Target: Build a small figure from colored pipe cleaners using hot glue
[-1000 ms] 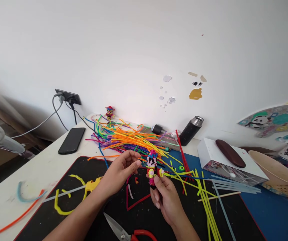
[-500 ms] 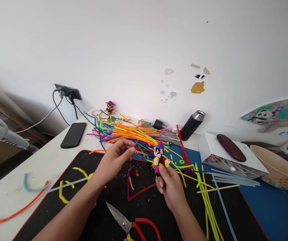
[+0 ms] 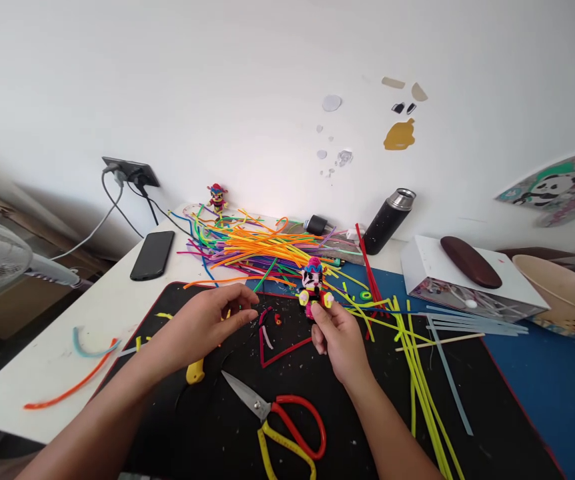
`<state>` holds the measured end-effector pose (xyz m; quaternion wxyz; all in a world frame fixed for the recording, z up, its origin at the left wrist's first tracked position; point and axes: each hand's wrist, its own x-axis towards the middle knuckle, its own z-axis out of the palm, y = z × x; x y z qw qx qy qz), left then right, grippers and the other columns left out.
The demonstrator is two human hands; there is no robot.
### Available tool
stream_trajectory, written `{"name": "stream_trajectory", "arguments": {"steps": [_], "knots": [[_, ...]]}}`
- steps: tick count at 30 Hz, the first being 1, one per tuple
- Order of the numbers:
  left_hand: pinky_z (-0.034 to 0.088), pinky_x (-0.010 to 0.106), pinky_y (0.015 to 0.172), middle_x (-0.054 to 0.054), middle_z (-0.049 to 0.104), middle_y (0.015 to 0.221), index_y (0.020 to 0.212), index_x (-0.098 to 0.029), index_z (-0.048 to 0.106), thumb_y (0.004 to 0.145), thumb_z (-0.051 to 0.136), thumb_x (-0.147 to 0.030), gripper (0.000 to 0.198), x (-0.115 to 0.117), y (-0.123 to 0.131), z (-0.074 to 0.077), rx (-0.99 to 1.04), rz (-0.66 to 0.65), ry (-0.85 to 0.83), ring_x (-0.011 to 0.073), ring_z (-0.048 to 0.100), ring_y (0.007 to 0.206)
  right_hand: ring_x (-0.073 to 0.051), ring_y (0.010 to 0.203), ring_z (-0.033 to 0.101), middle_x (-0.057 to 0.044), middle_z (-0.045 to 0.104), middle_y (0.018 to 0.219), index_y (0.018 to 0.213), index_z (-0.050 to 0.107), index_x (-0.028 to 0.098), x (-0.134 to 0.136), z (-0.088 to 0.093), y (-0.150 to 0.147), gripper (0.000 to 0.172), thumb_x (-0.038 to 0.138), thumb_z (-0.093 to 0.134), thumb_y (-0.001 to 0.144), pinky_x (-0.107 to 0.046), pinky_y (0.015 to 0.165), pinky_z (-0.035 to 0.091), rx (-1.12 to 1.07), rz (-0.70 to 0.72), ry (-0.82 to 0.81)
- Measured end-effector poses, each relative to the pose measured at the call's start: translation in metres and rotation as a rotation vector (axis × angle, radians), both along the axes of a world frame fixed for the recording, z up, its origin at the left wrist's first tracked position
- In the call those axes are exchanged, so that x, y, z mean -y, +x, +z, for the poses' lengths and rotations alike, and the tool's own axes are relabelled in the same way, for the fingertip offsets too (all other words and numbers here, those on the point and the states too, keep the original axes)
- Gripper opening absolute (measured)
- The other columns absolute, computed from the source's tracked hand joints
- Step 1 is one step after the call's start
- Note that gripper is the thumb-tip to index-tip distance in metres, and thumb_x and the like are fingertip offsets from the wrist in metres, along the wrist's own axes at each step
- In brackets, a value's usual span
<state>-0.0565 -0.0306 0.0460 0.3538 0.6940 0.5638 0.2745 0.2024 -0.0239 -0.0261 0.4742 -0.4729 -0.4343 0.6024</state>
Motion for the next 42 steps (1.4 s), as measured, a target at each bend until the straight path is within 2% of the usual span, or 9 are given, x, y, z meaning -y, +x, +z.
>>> {"name": "stream_trajectory", "arguments": {"steps": [5, 12, 16, 22, 26, 33, 42], "knots": [[0.049, 0.028, 0.068, 0.004, 0.077, 0.092, 0.1, -0.025, 0.075, 0.093, 0.065, -0.053, 0.03, 0.007, -0.006, -0.004, -0.03, 0.002, -0.004, 0.0234, 0.068, 0.082, -0.008, 0.038, 0.039, 0.009, 0.045, 0.047, 0.083, 0.059, 0.021, 0.001, -0.002, -0.004, 0.048, 0.066, 0.073, 0.089, -0.023, 0.04, 0.029, 0.036, 0.027, 0.012], [0.047, 0.028, 0.065, 0.003, 0.077, 0.09, 0.097, -0.024, 0.073, 0.094, 0.06, -0.052, 0.03, 0.014, 0.0, 0.0, 0.003, -0.06, -0.069, 0.022, 0.067, 0.078, -0.008, 0.037, 0.037, 0.01, 0.045, 0.047, 0.081, 0.055, 0.021, 0.0, -0.008, -0.009, 0.052, 0.069, 0.072, 0.086, -0.022, 0.04, 0.028, 0.099, -0.017, -0.017], [0.047, 0.028, 0.069, 0.002, 0.077, 0.095, 0.103, -0.025, 0.071, 0.098, 0.056, -0.049, 0.029, 0.017, 0.001, -0.005, -0.026, -0.133, -0.148, 0.0207, 0.067, 0.082, -0.008, 0.035, 0.037, 0.01, 0.042, 0.043, 0.08, 0.056, 0.021, 0.01, -0.007, -0.004, 0.052, 0.071, 0.07, 0.087, -0.022, 0.04, 0.029, 0.198, 0.006, -0.022], [0.046, 0.029, 0.074, 0.001, 0.076, 0.096, 0.104, -0.025, 0.072, 0.098, 0.056, -0.042, 0.023, 0.026, 0.001, -0.012, -0.089, -0.237, -0.18, 0.0203, 0.067, 0.084, -0.008, 0.032, 0.034, 0.013, 0.037, 0.045, 0.092, 0.064, 0.019, 0.033, -0.01, 0.006, 0.059, 0.076, 0.072, 0.08, -0.022, 0.035, 0.026, 0.271, 0.048, -0.132], [0.046, 0.028, 0.074, 0.002, 0.076, 0.097, 0.102, -0.025, 0.072, 0.099, 0.055, -0.04, 0.023, 0.029, 0.001, -0.014, -0.068, -0.276, -0.199, 0.0201, 0.067, 0.083, -0.007, 0.032, 0.036, 0.012, 0.037, 0.048, 0.085, 0.062, 0.02, 0.038, -0.011, 0.011, 0.058, 0.077, 0.072, 0.079, -0.021, 0.035, 0.024, 0.327, 0.08, -0.185], [0.046, 0.027, 0.077, 0.001, 0.076, 0.097, 0.103, -0.024, 0.07, 0.098, 0.057, -0.037, 0.019, 0.032, 0.005, -0.016, -0.062, -0.305, -0.194, 0.0199, 0.067, 0.085, -0.008, 0.033, 0.04, 0.01, 0.044, 0.051, 0.079, 0.057, 0.022, 0.027, -0.011, 0.004, 0.051, 0.071, 0.068, 0.084, -0.022, 0.035, 0.026, 0.438, 0.152, -0.173], [0.045, 0.027, 0.077, 0.0, 0.075, 0.096, 0.106, -0.026, 0.071, 0.1, 0.06, -0.039, 0.018, 0.031, 0.008, -0.022, -0.075, -0.336, -0.175, 0.0186, 0.067, 0.086, -0.01, 0.031, 0.042, 0.01, 0.044, 0.045, 0.082, 0.062, 0.021, 0.001, -0.02, -0.002, 0.037, 0.055, 0.06, 0.096, -0.023, 0.035, 0.025, 0.602, 0.215, -0.153]]}}
